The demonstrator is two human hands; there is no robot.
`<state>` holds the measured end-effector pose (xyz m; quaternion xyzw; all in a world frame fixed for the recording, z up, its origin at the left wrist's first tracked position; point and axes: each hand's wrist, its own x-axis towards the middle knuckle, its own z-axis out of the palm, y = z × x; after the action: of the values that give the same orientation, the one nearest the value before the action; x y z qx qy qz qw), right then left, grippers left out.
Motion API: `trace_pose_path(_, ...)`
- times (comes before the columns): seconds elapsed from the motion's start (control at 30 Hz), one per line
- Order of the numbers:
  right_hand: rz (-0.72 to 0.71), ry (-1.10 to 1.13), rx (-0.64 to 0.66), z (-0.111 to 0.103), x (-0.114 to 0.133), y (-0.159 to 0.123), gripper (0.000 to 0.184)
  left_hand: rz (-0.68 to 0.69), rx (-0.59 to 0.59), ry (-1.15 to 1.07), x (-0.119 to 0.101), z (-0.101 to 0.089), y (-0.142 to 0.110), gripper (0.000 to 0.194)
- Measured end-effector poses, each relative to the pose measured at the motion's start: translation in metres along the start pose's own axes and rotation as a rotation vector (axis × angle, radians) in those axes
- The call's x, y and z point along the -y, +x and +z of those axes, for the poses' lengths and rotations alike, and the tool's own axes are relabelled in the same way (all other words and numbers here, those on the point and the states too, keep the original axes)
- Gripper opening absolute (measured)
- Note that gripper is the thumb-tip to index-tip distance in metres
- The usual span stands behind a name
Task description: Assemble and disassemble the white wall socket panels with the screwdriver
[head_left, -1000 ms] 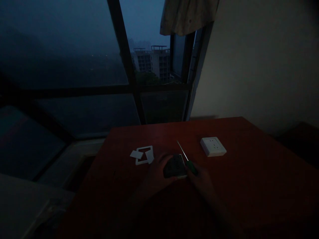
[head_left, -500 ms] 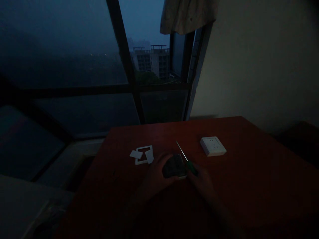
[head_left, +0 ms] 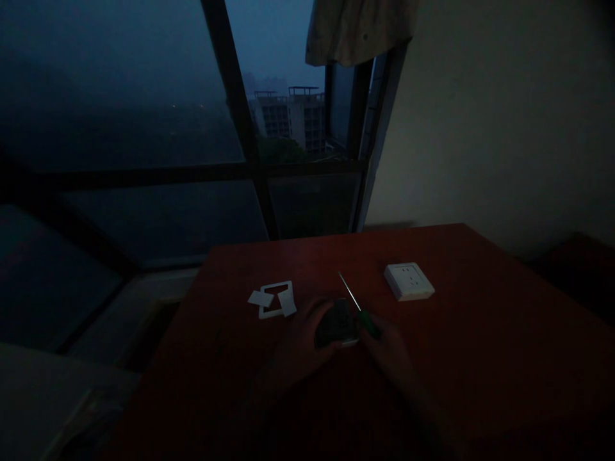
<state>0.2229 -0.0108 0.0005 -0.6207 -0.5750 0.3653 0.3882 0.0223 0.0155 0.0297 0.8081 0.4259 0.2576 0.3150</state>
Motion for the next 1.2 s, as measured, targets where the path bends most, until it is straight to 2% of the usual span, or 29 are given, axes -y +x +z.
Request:
trace_pose_path(0.83,-0.073,-0.014,-0.014,0.0011,-0.0024,-0.0009,0.027,-0.031,-0.045,-0.010,0.0043,0.0015,-0.0025,0.065)
trace_pose_path(1.2,-0.024,0.036,0.004,-0.0003,0.0018,-0.0024,0.030,-0.024,-0.013,0.011,0.0005,-0.0009,-0.0024,0.067)
